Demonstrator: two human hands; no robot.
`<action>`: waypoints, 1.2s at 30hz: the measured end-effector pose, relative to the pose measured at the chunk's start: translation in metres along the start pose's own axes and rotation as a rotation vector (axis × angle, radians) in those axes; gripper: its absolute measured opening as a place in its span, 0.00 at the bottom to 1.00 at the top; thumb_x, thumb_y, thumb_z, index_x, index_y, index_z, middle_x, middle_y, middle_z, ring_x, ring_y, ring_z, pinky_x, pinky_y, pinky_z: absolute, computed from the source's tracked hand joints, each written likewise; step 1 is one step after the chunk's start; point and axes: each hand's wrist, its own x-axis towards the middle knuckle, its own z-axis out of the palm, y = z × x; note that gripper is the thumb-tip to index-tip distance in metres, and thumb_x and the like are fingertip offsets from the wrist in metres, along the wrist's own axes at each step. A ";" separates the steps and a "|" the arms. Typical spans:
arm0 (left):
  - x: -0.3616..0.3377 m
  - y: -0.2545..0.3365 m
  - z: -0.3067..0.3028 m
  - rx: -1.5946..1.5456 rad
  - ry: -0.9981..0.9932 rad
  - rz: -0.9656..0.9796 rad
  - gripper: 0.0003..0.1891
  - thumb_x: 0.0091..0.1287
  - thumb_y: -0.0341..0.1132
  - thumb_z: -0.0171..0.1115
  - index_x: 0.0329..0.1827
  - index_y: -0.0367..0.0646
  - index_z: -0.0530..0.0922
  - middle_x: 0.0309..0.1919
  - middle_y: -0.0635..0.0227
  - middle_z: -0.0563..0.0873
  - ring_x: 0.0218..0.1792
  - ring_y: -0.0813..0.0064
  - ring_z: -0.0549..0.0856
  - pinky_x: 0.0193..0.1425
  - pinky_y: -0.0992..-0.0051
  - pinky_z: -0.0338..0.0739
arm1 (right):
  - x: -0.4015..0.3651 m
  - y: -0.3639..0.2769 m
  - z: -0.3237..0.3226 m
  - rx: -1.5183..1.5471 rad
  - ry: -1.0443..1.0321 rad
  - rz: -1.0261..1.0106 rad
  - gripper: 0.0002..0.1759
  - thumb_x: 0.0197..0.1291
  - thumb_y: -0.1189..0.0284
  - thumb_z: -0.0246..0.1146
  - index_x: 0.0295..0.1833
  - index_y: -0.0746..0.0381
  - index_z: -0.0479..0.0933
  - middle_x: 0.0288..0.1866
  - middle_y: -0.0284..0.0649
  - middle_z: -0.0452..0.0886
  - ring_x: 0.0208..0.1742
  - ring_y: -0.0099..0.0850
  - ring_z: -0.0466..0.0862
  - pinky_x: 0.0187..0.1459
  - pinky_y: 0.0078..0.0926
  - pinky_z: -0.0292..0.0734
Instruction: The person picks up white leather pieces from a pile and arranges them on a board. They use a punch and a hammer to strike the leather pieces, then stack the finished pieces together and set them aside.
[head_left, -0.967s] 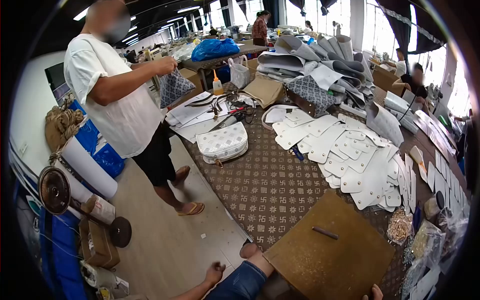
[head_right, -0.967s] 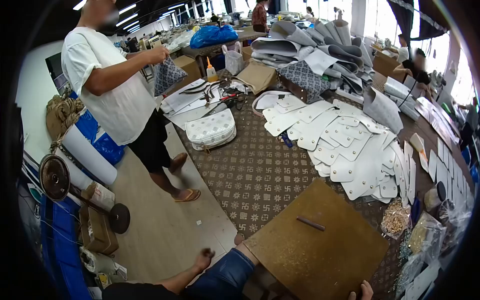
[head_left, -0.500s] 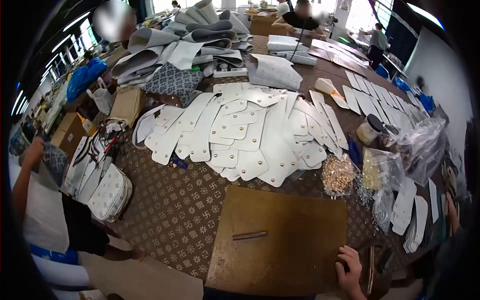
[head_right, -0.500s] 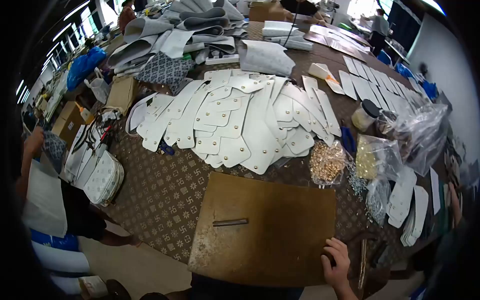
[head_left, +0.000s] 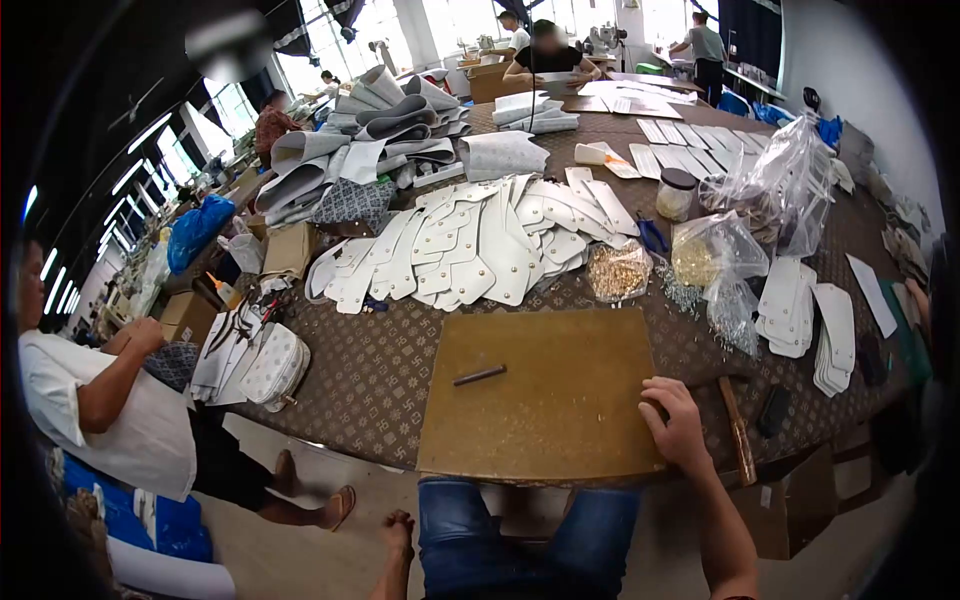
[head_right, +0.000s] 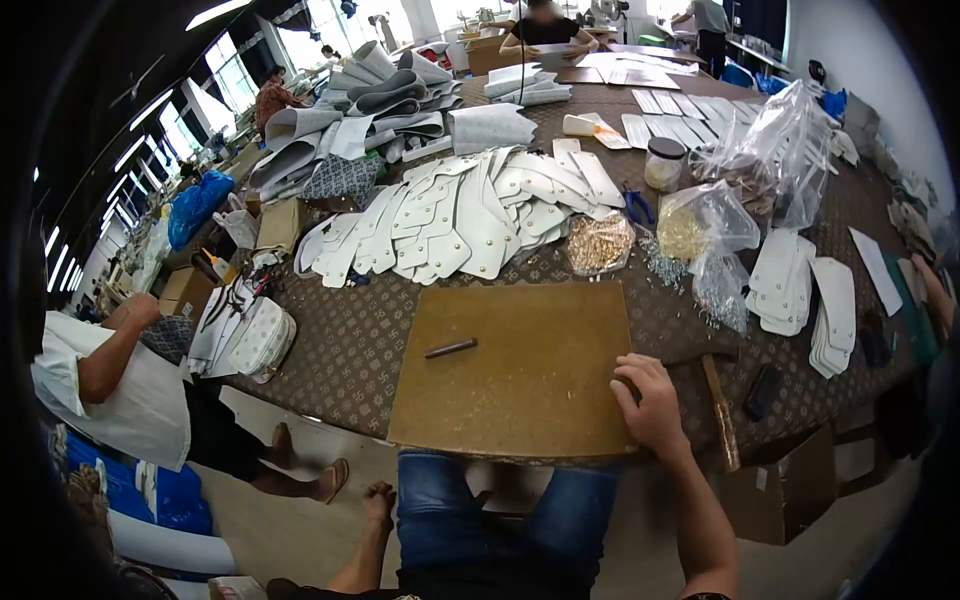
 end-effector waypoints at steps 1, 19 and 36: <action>-0.066 0.091 0.052 0.064 0.097 0.258 0.14 0.81 0.33 0.62 0.65 0.36 0.79 0.52 0.65 0.86 0.49 0.71 0.84 0.61 0.70 0.79 | -0.002 -0.001 0.002 0.021 0.006 0.015 0.09 0.64 0.76 0.71 0.48 0.66 0.85 0.56 0.49 0.88 0.64 0.50 0.84 0.66 0.44 0.78; 0.001 0.464 0.408 0.759 -0.014 1.192 0.47 0.68 0.58 0.72 0.79 0.32 0.66 0.73 0.46 0.75 0.75 0.48 0.73 0.79 0.53 0.66 | 0.006 -0.008 0.003 -0.053 -0.009 0.014 0.06 0.63 0.80 0.70 0.45 0.68 0.84 0.54 0.48 0.88 0.60 0.48 0.86 0.62 0.41 0.81; 0.019 0.534 0.501 1.105 -0.199 0.744 0.69 0.49 0.81 0.70 0.82 0.34 0.61 0.78 0.44 0.68 0.82 0.48 0.63 0.85 0.47 0.53 | 0.011 -0.016 0.005 -0.071 -0.024 0.069 0.05 0.61 0.84 0.70 0.43 0.67 0.85 0.54 0.46 0.90 0.61 0.47 0.87 0.63 0.41 0.82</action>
